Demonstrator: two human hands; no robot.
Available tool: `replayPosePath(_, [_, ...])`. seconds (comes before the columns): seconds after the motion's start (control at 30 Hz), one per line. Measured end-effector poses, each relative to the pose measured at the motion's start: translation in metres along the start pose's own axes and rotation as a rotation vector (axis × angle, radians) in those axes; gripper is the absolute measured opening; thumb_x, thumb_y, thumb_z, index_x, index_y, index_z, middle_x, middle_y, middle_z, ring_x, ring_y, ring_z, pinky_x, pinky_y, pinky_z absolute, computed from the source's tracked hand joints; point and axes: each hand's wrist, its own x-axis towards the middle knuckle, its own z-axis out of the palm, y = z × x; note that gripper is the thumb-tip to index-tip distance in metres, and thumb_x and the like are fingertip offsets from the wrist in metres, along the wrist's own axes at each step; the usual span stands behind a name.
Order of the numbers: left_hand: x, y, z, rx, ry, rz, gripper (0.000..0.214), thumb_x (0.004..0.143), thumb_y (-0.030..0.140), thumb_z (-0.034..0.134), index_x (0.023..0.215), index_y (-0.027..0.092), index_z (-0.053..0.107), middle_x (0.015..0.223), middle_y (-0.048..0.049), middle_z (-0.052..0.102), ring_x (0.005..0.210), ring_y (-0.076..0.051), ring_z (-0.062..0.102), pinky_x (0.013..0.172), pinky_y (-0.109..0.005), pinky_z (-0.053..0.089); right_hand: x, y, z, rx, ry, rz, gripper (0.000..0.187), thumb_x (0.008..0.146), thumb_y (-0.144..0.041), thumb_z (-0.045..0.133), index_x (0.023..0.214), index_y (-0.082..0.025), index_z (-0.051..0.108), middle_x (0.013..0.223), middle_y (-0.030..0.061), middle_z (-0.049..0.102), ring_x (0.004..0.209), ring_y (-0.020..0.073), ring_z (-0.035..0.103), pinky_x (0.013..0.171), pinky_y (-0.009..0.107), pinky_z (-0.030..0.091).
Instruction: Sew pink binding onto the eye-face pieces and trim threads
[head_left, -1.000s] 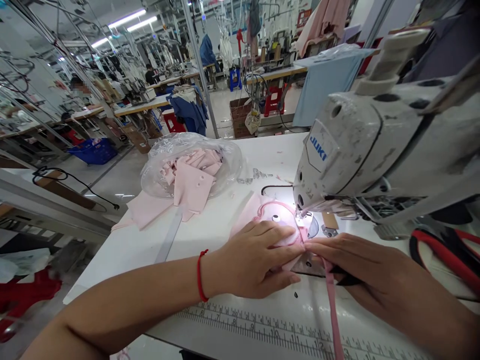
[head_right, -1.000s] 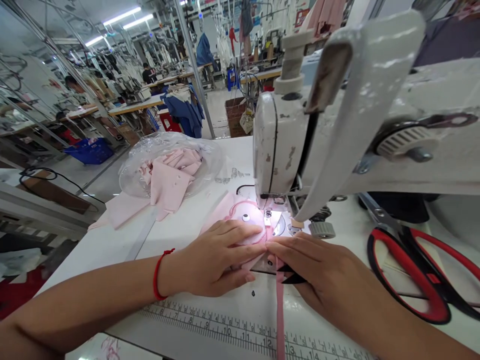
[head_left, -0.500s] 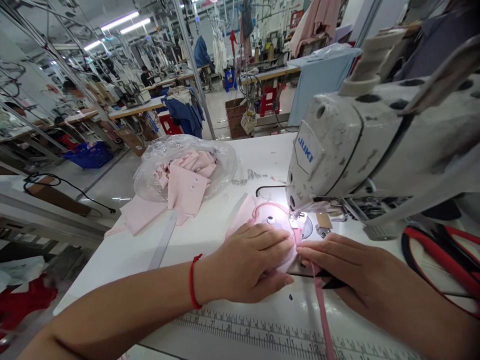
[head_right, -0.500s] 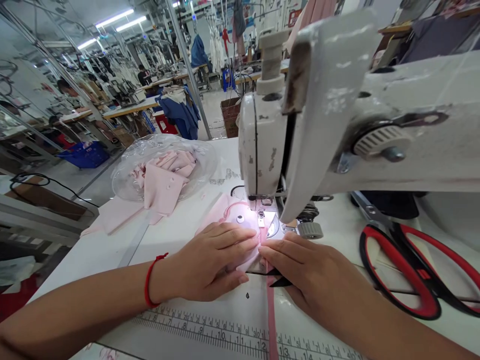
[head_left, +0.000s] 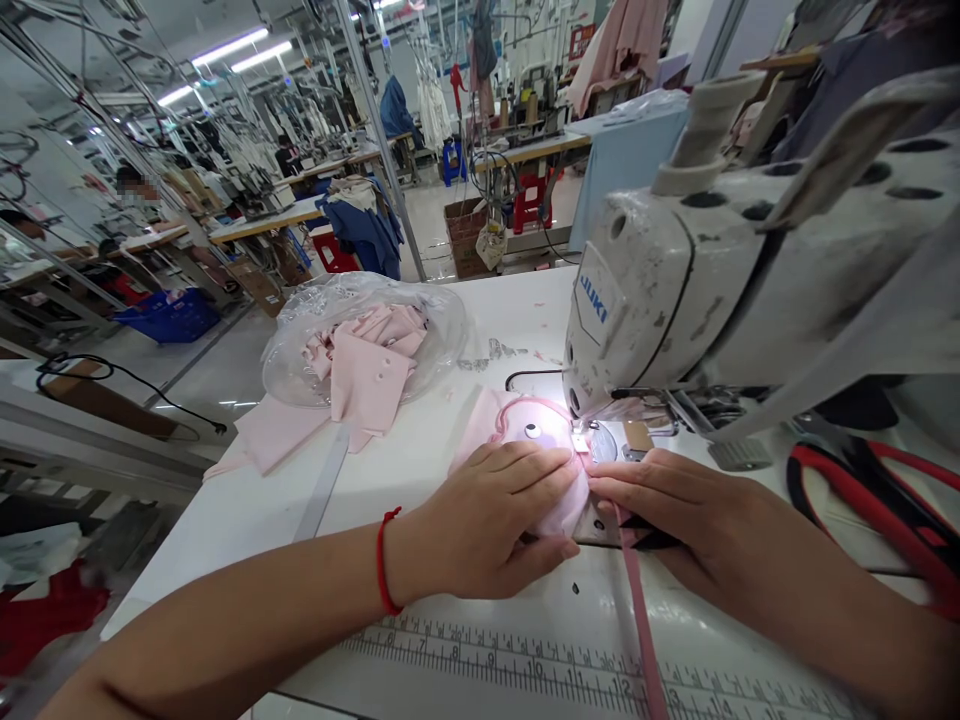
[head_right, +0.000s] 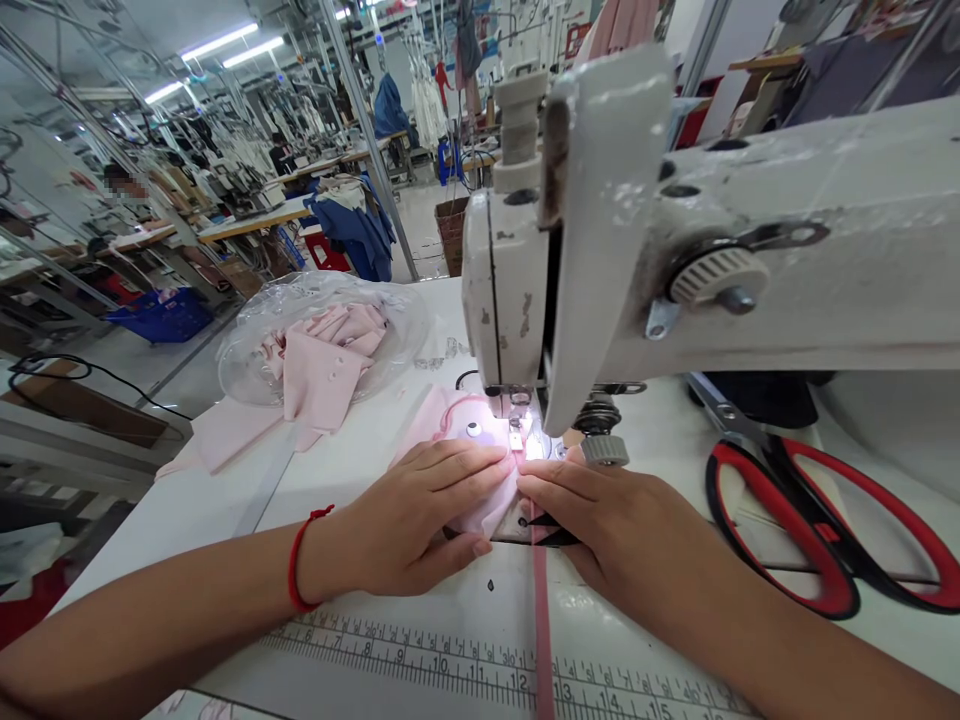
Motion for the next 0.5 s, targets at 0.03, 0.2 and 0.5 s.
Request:
replayPosePath(0.03, [0.0002, -0.0001, 0.0001, -0.004, 0.004, 0.0, 0.062, 0.112, 0.05, 0.046, 0.16, 0.011, 0.049, 0.159, -0.0198, 0.061, 0.146, -0.034, 0.058, 0.119, -0.057, 0.053, 0.0004, 0.0002, -0.0005, 0.001, 0.011, 0.001, 0.04, 0.102, -0.013, 0.048, 0.133, -0.02, 0.072, 0.129, 0.007, 0.082, 0.101, 0.0259, 0.083, 0.078, 0.044, 0.072])
replayPosePath(0.2, [0.0004, -0.0002, 0.0006, -0.019, 0.023, -0.006, 0.061, 0.111, 0.048, 0.048, 0.158, 0.009, 0.05, 0.159, -0.019, 0.062, 0.148, -0.033, 0.058, 0.119, -0.056, 0.053, 0.0023, -0.0006, -0.0042, -0.004, 0.006, 0.012, 0.049, 0.095, -0.007, 0.049, 0.134, -0.021, 0.073, 0.128, 0.0063, 0.083, 0.101, 0.0253, 0.083, 0.079, 0.041, 0.071])
replayPosePath(0.5, [0.0005, -0.0011, 0.0002, -0.023, 0.007, -0.03, 0.06, 0.11, 0.044, 0.051, 0.163, 0.016, 0.046, 0.163, -0.0182, 0.058, 0.151, -0.034, 0.055, 0.12, -0.058, 0.052, -0.0011, -0.0003, 0.002, -0.028, 0.016, 0.053, 0.065, 0.085, -0.002, 0.049, 0.143, -0.024, 0.068, 0.133, 0.0082, 0.081, 0.101, 0.0279, 0.083, 0.079, 0.044, 0.071])
